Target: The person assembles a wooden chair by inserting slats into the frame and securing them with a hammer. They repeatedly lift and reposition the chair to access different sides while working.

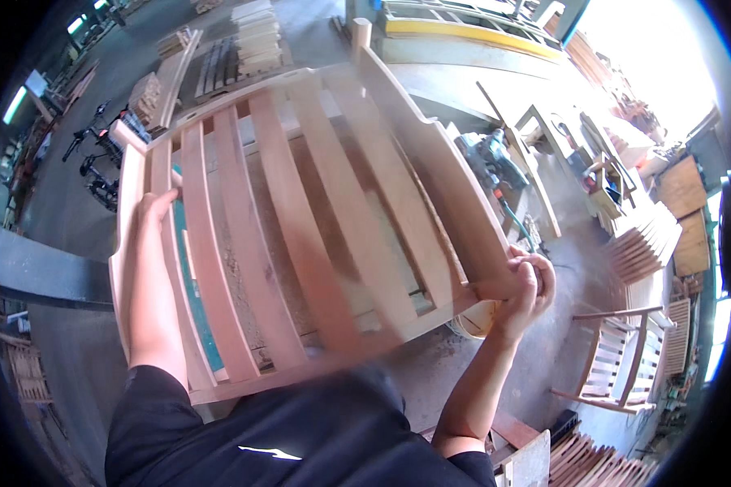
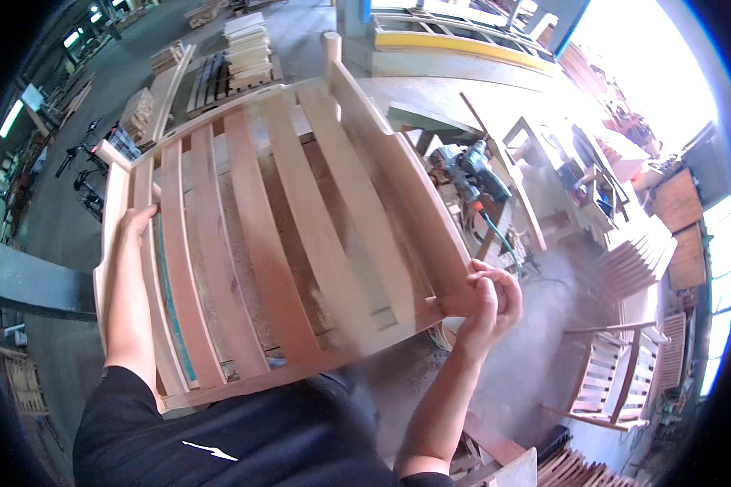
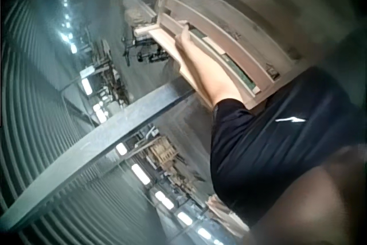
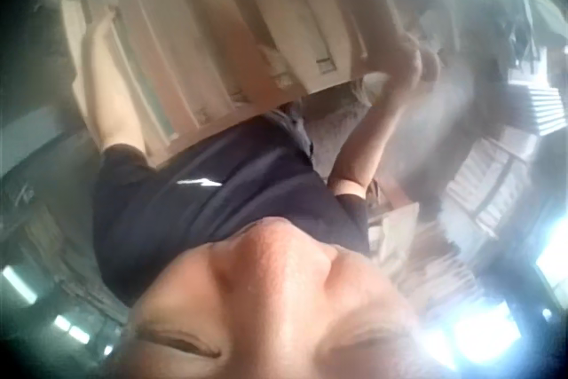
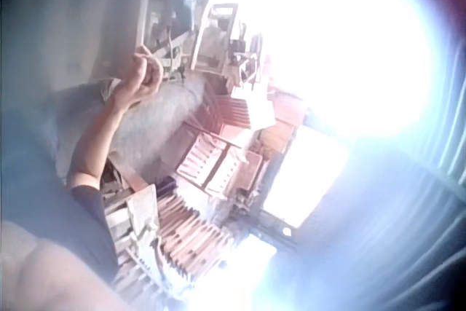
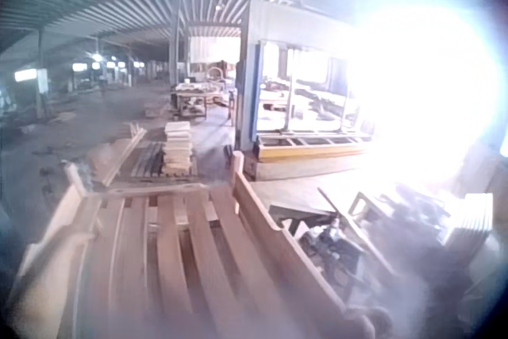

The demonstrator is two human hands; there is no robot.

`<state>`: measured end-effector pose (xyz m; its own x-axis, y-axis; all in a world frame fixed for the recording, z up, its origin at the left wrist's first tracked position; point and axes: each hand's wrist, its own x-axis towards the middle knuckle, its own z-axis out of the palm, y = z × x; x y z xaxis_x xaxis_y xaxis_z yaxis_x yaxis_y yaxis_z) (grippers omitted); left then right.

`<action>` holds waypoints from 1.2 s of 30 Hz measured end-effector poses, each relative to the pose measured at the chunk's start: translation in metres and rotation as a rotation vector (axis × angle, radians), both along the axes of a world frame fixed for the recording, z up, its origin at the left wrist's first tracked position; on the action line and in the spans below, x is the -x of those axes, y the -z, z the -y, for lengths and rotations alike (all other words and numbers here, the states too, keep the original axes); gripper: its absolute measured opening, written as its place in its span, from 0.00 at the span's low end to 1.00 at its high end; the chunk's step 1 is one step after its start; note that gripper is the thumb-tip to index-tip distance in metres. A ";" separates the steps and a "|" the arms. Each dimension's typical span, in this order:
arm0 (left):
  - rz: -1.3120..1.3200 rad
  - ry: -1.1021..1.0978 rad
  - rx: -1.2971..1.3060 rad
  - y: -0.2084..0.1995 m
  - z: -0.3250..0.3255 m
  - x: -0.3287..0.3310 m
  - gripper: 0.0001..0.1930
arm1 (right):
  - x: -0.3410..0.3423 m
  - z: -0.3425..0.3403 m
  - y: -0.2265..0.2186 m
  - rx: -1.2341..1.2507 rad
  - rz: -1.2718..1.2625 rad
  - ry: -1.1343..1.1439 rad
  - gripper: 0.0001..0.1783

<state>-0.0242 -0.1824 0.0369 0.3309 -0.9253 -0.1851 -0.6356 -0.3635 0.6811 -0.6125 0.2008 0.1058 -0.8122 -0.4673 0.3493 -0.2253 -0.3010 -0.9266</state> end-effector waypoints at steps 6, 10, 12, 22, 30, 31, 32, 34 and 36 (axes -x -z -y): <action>0.316 0.011 -0.071 -0.003 -0.008 0.007 0.33 | -0.009 0.000 0.000 0.044 0.068 -0.024 0.14; 0.310 0.092 -0.009 0.001 0.006 0.021 0.33 | -0.006 -0.007 0.013 -0.260 -0.009 0.254 0.14; 0.308 0.136 0.068 -0.006 0.011 0.021 0.33 | -0.013 -0.007 0.012 -0.225 0.023 0.269 0.09; 0.050 0.367 0.429 -0.100 -0.037 0.152 0.33 | -0.023 -0.104 0.015 0.021 0.083 0.321 0.08; -0.131 0.556 0.590 -0.170 -0.194 0.303 0.33 | -0.027 -0.275 0.077 0.422 0.469 0.199 0.11; -0.158 0.588 0.595 -0.175 -0.213 0.324 0.33 | -0.029 -0.299 0.084 0.390 0.510 0.193 0.12; -0.180 0.617 0.598 -0.179 -0.233 0.343 0.33 | -0.031 -0.325 0.092 0.357 0.553 0.182 0.14; -0.235 0.677 0.606 -0.187 -0.272 0.382 0.33 | -0.038 -0.369 0.117 0.259 0.556 0.105 0.22; -0.294 0.733 0.621 -0.199 -0.310 0.418 0.33 | -0.049 -0.396 0.148 0.240 0.531 0.097 0.26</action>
